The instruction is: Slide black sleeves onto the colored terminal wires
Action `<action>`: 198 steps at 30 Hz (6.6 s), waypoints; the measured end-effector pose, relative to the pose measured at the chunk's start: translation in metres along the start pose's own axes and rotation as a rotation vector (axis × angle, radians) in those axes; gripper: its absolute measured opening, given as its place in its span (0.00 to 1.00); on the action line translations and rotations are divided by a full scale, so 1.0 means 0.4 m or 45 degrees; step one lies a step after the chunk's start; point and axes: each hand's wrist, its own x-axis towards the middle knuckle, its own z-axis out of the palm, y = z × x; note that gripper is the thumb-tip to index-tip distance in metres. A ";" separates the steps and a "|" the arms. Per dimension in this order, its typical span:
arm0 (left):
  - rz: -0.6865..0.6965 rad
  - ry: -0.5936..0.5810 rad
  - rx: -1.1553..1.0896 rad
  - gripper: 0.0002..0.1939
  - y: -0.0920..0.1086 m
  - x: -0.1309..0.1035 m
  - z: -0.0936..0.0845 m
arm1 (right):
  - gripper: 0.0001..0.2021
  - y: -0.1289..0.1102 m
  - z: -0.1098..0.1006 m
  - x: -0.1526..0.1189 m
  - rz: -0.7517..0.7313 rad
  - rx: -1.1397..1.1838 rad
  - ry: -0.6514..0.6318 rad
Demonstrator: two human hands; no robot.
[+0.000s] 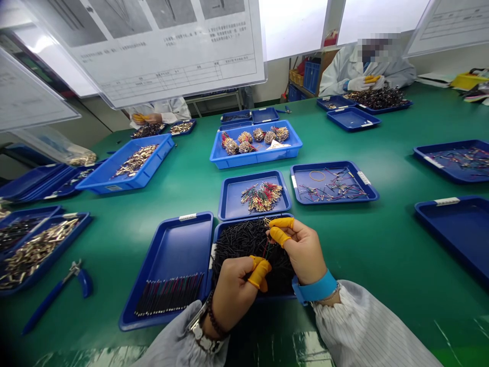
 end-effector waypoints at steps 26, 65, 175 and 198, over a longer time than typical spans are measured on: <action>0.049 0.087 0.021 0.18 -0.009 0.006 -0.018 | 0.07 -0.024 -0.033 -0.004 0.090 -0.174 -0.341; 0.366 0.272 0.222 0.26 0.000 -0.004 0.005 | 0.05 -0.030 0.017 -0.050 0.321 0.235 -0.624; 0.067 0.102 0.884 0.07 -0.009 0.100 -0.039 | 0.05 -0.032 -0.014 0.078 -0.728 -1.745 -0.547; -0.109 0.262 0.410 0.10 0.004 0.036 -0.048 | 0.04 -0.044 0.010 0.031 -0.099 -0.646 -0.509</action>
